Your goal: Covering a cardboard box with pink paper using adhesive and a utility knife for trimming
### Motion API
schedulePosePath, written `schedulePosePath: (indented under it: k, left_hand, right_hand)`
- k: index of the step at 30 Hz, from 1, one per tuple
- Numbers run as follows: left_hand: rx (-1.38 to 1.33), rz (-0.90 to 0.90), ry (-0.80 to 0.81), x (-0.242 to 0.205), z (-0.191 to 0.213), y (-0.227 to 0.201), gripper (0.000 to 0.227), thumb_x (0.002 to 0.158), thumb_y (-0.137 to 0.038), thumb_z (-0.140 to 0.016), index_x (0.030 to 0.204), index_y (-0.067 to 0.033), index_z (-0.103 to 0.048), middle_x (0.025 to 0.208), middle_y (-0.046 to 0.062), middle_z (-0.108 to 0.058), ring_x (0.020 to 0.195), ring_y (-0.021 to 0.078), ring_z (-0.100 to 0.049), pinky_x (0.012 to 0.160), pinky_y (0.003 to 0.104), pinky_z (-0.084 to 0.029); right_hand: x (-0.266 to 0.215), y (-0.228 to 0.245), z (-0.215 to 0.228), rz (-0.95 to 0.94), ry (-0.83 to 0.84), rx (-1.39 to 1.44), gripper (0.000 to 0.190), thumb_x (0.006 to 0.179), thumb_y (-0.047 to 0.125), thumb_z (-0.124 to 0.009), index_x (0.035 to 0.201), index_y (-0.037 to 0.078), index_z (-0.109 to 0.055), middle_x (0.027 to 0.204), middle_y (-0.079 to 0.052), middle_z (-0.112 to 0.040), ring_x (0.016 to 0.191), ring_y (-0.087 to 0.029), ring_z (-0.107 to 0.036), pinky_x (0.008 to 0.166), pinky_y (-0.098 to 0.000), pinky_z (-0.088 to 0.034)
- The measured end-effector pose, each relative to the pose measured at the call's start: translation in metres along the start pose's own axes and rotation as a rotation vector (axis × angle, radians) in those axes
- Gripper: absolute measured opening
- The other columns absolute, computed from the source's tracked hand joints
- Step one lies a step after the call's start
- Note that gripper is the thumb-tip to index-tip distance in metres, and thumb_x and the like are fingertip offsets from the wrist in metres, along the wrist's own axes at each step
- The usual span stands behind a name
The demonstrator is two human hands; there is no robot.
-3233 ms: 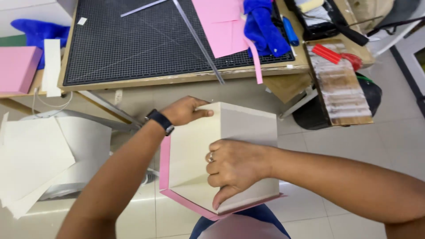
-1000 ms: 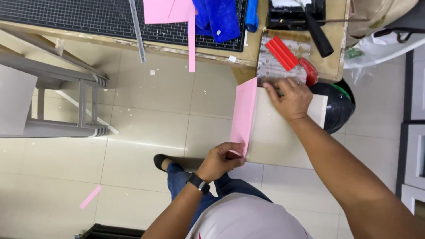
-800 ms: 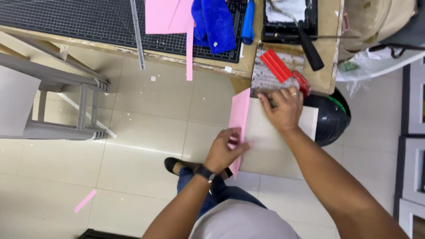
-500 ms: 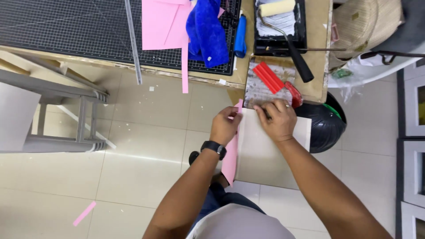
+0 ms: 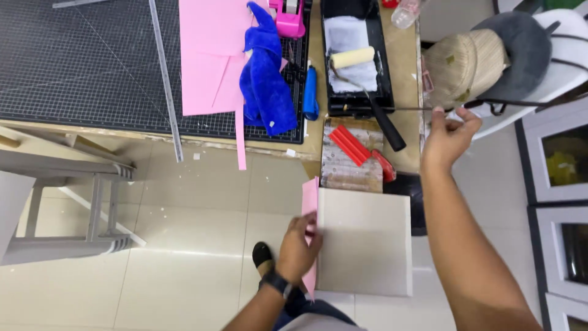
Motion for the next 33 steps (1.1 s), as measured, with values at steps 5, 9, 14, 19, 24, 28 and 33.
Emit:
schedulePosePath:
  k: [5, 9, 14, 19, 24, 28, 33]
  left_hand:
    - [0.056, -0.023, 0.001, -0.051, -0.004, 0.024, 0.040, 0.092, -0.014, -0.067, 0.131, -0.0078, -0.061, 0.109, 0.015, -0.067, 0.088, 0.0257, -0.071, 0.071, 0.036, -0.061]
    - [0.115, -0.034, 0.009, -0.089, -0.003, 0.037, 0.046, 0.091, -0.014, -0.066, 0.136, -0.0098, -0.057, 0.111, 0.014, -0.066, 0.090, 0.0253, -0.071, 0.075, 0.036, -0.060]
    - [0.177, -0.042, 0.027, -0.132, -0.011, 0.034, 0.054, 0.090, -0.015, -0.064, 0.142, -0.0122, -0.053, 0.114, 0.012, -0.065, 0.092, 0.0249, -0.070, 0.080, 0.037, -0.059]
    - [0.240, -0.048, 0.037, -0.139, -0.010, 0.012, 0.062, 0.088, -0.015, -0.063, 0.148, -0.0146, -0.048, 0.116, 0.010, -0.063, 0.094, 0.0245, -0.069, 0.085, 0.037, -0.057]
    - [0.298, -0.032, 0.039, -0.083, 0.009, -0.028, 0.070, 0.087, -0.015, -0.062, 0.155, -0.0169, -0.044, 0.119, 0.008, -0.062, 0.096, 0.0241, -0.068, 0.089, 0.038, -0.056]
    - [0.332, 0.021, 0.035, -0.071, 0.000, -0.038, 0.074, 0.086, -0.016, -0.060, 0.157, -0.0204, -0.042, 0.122, 0.008, -0.060, 0.110, 0.0293, -0.063, 0.093, 0.040, -0.054]
    - [0.331, 0.085, 0.043, -0.067, 0.003, -0.047, 0.070, 0.087, -0.017, -0.059, 0.155, -0.0206, -0.045, 0.118, 0.005, -0.061, 0.104, 0.0274, -0.063, 0.093, 0.040, -0.053]
  right_hand:
    - [0.047, -0.028, -0.017, -0.046, 0.027, 0.034, 0.023, 0.100, 0.040, -0.075, 0.086, 0.022, -0.071, 0.079, 0.002, -0.065, 0.074, -0.021, -0.068, 0.067, -0.0334, -0.052]
    - [0.078, -0.045, -0.026, -0.099, 0.048, 0.065, 0.026, 0.102, 0.041, -0.074, 0.085, 0.021, -0.072, 0.076, 0.001, -0.066, 0.071, -0.019, -0.068, 0.066, -0.0325, -0.051]
    - [0.112, -0.065, -0.030, -0.164, 0.086, 0.092, 0.030, 0.104, 0.041, -0.074, 0.083, 0.020, -0.072, 0.072, 0.001, -0.067, 0.068, -0.016, -0.068, 0.064, -0.0314, -0.050]
    - [0.147, -0.085, -0.041, -0.225, 0.125, 0.125, 0.034, 0.106, 0.041, -0.073, 0.081, 0.019, -0.072, 0.069, 0.000, -0.068, 0.065, -0.014, -0.068, 0.062, -0.0302, -0.049]
    - [0.157, -0.102, -0.063, -0.285, 0.188, 0.165, 0.038, 0.109, 0.042, -0.072, 0.079, 0.018, -0.072, 0.065, 0.000, -0.069, 0.061, -0.011, -0.068, 0.061, -0.0291, -0.048]
    - [0.158, -0.107, -0.076, -0.573, 0.234, 0.423, 0.041, 0.110, 0.043, -0.062, 0.087, 0.010, -0.069, 0.068, -0.005, -0.068, 0.052, -0.010, -0.065, 0.045, -0.0232, -0.051]
    - [0.164, -0.114, -0.088, -0.419, 0.218, 0.391, 0.038, 0.114, 0.034, -0.064, 0.087, 0.007, -0.068, 0.071, -0.008, -0.070, 0.054, -0.014, -0.068, 0.047, -0.0262, -0.054]
Point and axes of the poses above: each hand's wrist, its own x-axis towards the middle knuckle, its own z-axis out of the back of the hand, y = z × x, the point moved 4 cm from there along x, towards the middle knuckle
